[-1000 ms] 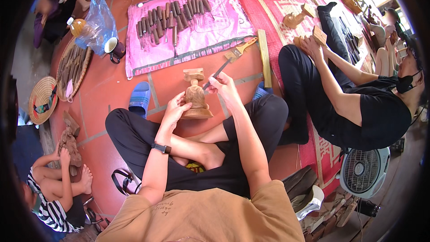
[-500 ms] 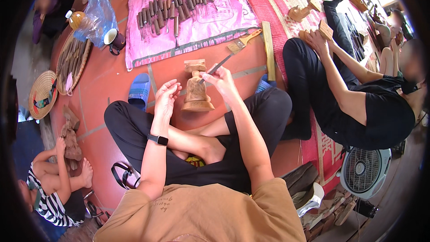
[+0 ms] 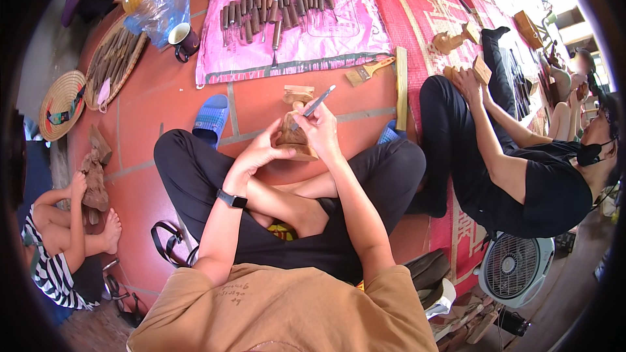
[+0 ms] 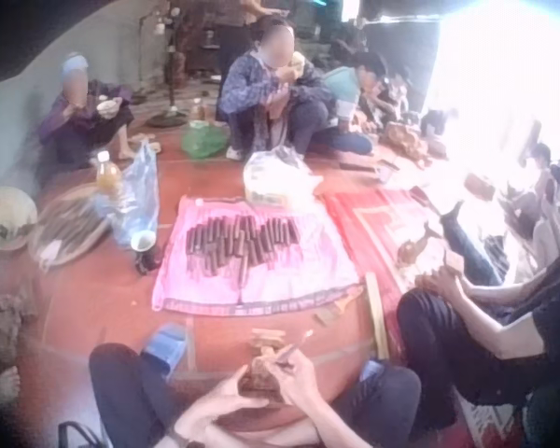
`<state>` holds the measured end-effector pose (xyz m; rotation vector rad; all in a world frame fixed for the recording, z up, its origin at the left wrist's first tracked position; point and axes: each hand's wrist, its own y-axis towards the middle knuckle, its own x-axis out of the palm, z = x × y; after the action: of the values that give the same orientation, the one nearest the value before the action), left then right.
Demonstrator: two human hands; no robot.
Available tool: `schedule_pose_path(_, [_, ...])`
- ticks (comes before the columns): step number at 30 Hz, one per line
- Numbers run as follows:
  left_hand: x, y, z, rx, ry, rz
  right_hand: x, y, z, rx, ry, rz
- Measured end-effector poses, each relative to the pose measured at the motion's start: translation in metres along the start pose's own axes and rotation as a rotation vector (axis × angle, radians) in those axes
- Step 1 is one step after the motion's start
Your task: The person sits on a mat and carves a small wooden figurine using a chisel and a sanding block. They rotate the piece to shape different sides and smooth the surface.
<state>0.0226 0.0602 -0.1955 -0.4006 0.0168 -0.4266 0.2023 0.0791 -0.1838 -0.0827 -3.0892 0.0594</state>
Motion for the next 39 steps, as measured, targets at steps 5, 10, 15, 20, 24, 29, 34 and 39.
schedule_pose_path(5, [0.029, -0.007, -0.011, -0.095, -0.250, 0.083, -0.002, -0.006, -0.008, 0.006, 0.009, -0.025])
schedule_pose_path(10, [0.053, -0.014, -0.012, -0.118, 0.032, 0.407, -0.003, -0.005, -0.002, -0.014, -0.113, -0.023])
schedule_pose_path(15, [0.055, -0.017, -0.010, -0.071, 0.324, 0.453, 0.001, -0.014, -0.022, 0.046, -0.258, 0.018])
schedule_pose_path(20, [0.058, -0.013, -0.010, -0.166, 0.394, 0.432, 0.010, -0.034, -0.039, 0.065, -0.271, 0.051])
schedule_pose_path(24, [0.060, -0.011, -0.013, -0.078, 0.413, 0.420, 0.001, -0.049, -0.029, 0.128, -0.174, 0.070])
schedule_pose_path(29, [0.060, -0.017, -0.009, 0.218, 0.266, 0.393, -0.029, -0.051, -0.014, 0.139, 0.116, 0.131])
schedule_pose_path(34, [0.053, -0.021, 0.008, 0.282, 0.275, 0.437, -0.030, -0.051, -0.015, 0.272, 0.359, 0.132])
schedule_pose_path(39, [0.045, -0.018, 0.007, 0.266, 0.269, 0.343, -0.027, -0.053, -0.017, 0.249, 0.180, 0.115])
